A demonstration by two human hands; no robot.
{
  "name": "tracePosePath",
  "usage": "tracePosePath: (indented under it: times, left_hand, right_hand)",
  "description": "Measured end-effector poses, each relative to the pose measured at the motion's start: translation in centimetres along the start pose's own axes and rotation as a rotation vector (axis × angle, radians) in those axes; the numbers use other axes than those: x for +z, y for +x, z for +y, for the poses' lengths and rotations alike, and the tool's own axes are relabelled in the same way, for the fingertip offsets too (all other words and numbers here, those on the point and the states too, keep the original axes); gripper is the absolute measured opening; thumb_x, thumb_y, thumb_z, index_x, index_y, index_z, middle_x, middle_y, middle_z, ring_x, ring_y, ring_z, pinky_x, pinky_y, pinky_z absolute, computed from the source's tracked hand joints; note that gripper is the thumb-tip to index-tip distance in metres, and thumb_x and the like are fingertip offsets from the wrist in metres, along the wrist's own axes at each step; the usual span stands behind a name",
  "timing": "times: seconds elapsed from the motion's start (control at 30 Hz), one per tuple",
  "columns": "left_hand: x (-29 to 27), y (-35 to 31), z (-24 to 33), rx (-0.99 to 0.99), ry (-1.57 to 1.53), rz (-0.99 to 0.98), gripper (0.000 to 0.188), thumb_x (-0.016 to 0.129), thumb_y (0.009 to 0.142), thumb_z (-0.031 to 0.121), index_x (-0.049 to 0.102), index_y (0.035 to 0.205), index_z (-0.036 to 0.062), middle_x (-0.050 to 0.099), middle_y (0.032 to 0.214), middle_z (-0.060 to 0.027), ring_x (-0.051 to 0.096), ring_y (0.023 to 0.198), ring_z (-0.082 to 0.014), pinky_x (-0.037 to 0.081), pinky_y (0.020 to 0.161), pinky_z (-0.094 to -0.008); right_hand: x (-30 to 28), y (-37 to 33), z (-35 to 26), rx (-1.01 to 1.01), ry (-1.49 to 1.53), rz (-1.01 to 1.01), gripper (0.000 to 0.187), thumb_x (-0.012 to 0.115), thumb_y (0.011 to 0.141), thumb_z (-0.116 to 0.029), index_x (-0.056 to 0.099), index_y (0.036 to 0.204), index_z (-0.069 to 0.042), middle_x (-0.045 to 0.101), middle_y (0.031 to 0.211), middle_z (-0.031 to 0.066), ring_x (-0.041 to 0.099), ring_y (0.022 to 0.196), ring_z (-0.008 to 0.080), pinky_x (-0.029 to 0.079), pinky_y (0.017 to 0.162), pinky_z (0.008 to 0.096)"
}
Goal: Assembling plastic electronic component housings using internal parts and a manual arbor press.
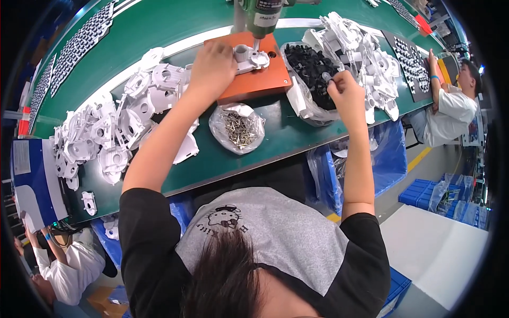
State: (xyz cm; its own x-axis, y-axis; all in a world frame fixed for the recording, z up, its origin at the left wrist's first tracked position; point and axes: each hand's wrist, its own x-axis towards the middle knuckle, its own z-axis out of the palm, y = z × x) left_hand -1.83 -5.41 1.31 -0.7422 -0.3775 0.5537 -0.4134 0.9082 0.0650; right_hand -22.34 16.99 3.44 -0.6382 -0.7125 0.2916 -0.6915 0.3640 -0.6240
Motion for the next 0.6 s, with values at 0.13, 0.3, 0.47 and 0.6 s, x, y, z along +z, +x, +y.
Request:
tracePosePath:
  times: [0.13,0.3,0.47,0.6]
  left_hand:
    - [-1.4,-1.7,0.9,0.041,-0.162,-0.053,0.018,0.055,0.084,0.018,0.059,0.09,0.0022,0.058,0.097,-0.0134,0.054,0.095,-0.0318,0.042,0.085,-0.0415]
    - [-1.9,-1.3,1.2,0.1,-0.207,-0.021,0.013,0.051,0.086,0.013,0.058,0.092,0.0034,0.059,0.095,-0.013,0.056,0.097,-0.0312,0.041,0.092,-0.0421]
    - [-0.7,-2.2,0.9,0.145,-0.187,-0.059,0.014,0.054,0.085,0.013,0.053,0.093,0.0016,0.054,0.11,-0.0213,0.05,0.106,-0.0401,0.04,0.093,-0.0456]
    - [-0.6,-2.7,1.0,0.138,-0.243,-0.11,0.019,0.056,0.083,0.014,0.055,0.094,-0.0006,0.054,0.115,-0.0264,0.049,0.113,-0.0387,0.038,0.099,-0.0443]
  right_hand:
    - [-0.1,1.0,-1.3,-0.097,0.256,0.0,0.024,0.067,0.072,0.001,0.06,0.095,0.0,0.061,0.079,0.0079,0.058,0.065,0.0128,0.049,0.062,0.0254]
    - [1.9,2.4,-4.0,-0.282,0.188,-0.094,0.021,0.062,0.078,0.001,0.064,0.099,-0.001,0.06,0.087,0.0059,0.058,0.072,0.0102,0.047,0.065,0.0215]
    - [4.9,4.2,-6.8,-0.372,0.179,-0.081,0.017,0.059,0.081,-0.003,0.066,0.096,-0.002,0.064,0.088,0.0072,0.061,0.072,0.0145,0.048,0.065,0.0246]
    - [7.6,5.4,-6.7,-0.542,0.043,-0.01,0.016,0.06,0.081,-0.009,0.065,0.093,-0.001,0.065,0.09,0.0118,0.062,0.07,0.0257,0.049,0.066,0.0304]
